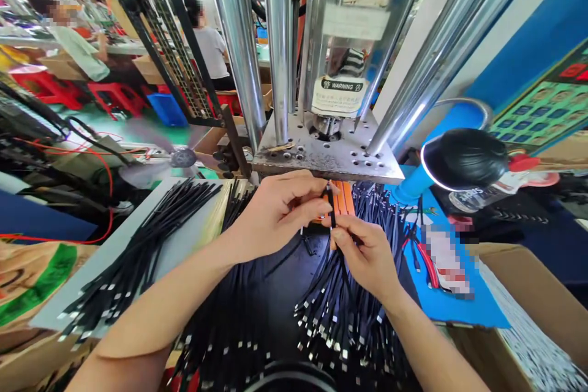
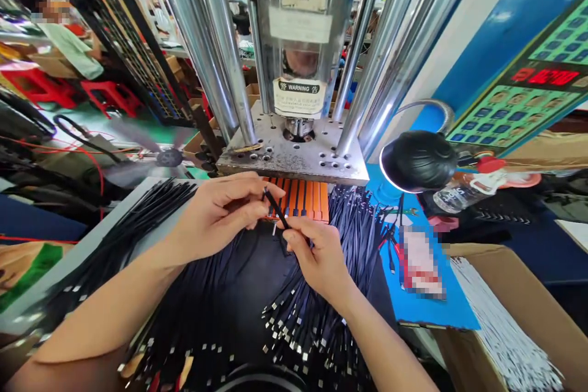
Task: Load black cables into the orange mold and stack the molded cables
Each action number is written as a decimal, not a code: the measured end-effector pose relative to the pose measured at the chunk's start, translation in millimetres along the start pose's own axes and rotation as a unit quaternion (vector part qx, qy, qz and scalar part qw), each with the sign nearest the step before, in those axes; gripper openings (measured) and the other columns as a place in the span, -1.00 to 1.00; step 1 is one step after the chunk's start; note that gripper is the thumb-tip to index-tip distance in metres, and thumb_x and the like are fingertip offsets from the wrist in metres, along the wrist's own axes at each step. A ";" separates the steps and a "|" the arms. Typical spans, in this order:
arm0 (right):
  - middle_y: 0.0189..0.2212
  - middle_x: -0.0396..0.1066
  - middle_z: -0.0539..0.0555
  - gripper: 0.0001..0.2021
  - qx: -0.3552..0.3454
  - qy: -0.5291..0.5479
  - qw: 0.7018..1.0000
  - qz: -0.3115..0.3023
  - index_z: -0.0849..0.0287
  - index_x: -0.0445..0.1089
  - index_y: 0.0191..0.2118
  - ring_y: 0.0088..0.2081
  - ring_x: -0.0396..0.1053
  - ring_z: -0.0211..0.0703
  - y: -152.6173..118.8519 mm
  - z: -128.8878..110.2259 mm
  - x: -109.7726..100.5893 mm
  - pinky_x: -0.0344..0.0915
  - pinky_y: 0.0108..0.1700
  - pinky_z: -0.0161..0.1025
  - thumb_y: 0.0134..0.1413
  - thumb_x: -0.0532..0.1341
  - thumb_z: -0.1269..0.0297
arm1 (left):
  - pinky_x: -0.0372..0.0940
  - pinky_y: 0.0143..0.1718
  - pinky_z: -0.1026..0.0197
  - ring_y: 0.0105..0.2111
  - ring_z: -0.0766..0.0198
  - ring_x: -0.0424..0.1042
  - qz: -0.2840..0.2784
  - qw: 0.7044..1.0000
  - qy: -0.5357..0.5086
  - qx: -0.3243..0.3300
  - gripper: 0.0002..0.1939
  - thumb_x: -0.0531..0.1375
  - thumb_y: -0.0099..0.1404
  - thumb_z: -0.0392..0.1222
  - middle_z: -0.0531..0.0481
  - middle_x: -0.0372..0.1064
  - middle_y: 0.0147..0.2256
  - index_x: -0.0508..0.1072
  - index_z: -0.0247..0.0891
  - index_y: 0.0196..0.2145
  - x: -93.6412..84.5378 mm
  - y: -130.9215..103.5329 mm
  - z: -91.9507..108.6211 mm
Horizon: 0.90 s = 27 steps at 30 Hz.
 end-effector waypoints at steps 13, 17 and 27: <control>-0.48 0.41 0.01 -0.83 0.053 -0.144 0.987 -0.057 0.14 0.38 -0.40 -0.43 0.36 -0.23 -32.3 48.4 7.9 0.23 -0.38 -0.33 0.20 0.16 0.26 | 0.26 -0.59 0.39 -0.61 0.45 0.36 0.107 0.992 -0.064 -0.016 -0.68 0.25 0.29 -0.02 0.19 0.23 -0.62 0.30 -0.25 -0.49 2.1 65.7 2.1; -0.63 0.24 -0.07 -0.68 0.103 -0.163 0.981 -0.005 0.14 0.23 -0.58 -0.56 0.17 -0.30 -8.7 94.4 -22.2 0.10 -0.47 -0.33 0.11 0.23 0.15 | 0.30 -0.46 0.34 -0.55 0.47 0.37 0.107 0.988 -0.061 0.087 -0.73 0.29 0.25 -0.13 0.17 0.23 -0.52 0.32 -0.26 -0.51 2.8 83.4 28.3; -0.68 0.18 -0.05 -0.61 0.162 -0.111 0.979 0.048 0.14 0.23 -0.66 -0.55 0.11 -0.27 57.0 164.9 -48.0 0.09 -0.49 -0.32 -0.01 0.22 -0.01 | 0.34 -0.03 0.08 -0.10 0.14 0.48 -0.209 0.946 0.241 0.062 -0.80 0.27 0.27 -0.19 -0.12 0.48 -0.11 0.44 -0.30 -0.16 115.1 17.1 -74.9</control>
Point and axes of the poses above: each hand's wrist, its own y-axis towards the middle knuckle, its own x-axis out of the palm, z = x × y, the point moved 9 cm from there along y, towards the middle knuckle
